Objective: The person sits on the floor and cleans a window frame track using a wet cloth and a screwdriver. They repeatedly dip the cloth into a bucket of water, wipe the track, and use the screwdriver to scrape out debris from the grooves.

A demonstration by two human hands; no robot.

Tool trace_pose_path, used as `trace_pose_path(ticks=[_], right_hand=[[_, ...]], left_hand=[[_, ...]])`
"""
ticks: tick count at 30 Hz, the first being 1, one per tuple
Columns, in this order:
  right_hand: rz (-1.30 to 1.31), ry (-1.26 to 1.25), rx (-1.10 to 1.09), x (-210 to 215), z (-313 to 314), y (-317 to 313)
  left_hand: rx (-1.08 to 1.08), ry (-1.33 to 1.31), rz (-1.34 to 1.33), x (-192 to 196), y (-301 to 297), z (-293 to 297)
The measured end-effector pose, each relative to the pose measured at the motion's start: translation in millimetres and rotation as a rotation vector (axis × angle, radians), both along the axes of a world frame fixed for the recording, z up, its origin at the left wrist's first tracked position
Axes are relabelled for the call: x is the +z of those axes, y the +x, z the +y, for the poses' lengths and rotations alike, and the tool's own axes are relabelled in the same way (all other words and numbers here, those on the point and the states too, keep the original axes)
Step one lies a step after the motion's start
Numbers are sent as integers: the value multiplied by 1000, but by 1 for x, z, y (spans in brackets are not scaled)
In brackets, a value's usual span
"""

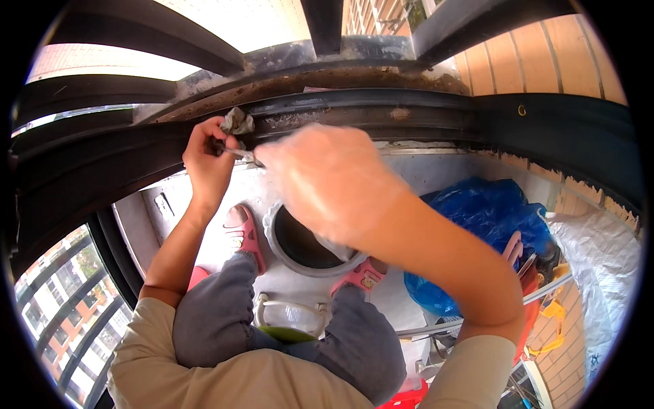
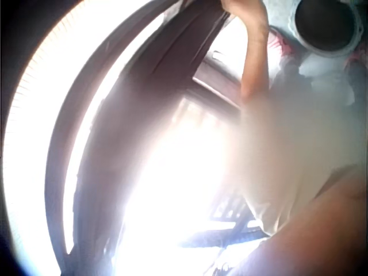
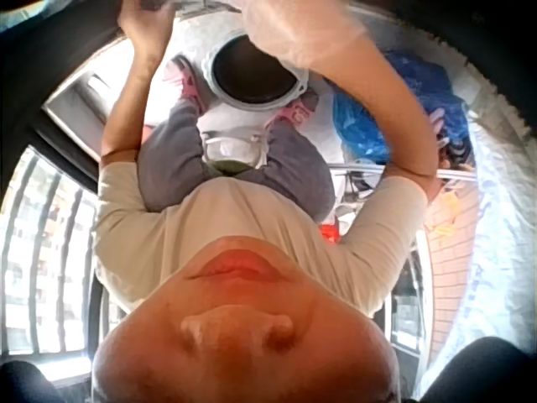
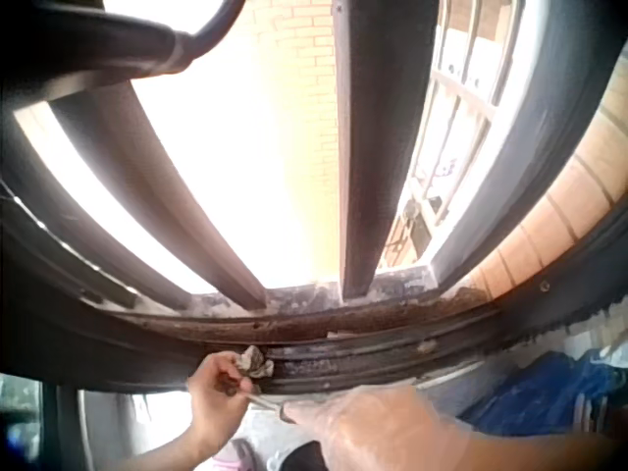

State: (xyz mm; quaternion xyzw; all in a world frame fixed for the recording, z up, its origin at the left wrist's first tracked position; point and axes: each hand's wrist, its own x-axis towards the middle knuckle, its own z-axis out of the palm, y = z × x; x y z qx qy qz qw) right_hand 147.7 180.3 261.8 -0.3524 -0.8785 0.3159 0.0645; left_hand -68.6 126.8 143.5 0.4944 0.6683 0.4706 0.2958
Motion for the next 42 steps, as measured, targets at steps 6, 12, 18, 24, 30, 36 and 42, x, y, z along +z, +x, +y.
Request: trace_pose_path(ticks=[6, 12, 18, 24, 30, 36, 42], right_hand=[[-39, -82, -325, 35, -50, 42], [2, -307, -676, 38, -133, 82], [-98, -363, -1089, 51, -237, 108], [-124, -413, -1544, 84, -410, 159], [-523, -450, -1666, 11, -533, 172], [-411, -541, -1902, -201, -617, 169], [-568, -764, -1783, -271, -592, 140]], left_hand=[[-126, -63, 57, 11, -6, -28], [-540, -270, -91, 33, 15, -80], [-832, -268, 1, -55, 54, -124], [-897, -471, 374, -133, 76, -158], [-888, -580, 311, -138, 82, -147], [-695, -753, 54, -147, 75, -143], [-731, -986, 110, -132, 62, -143]])
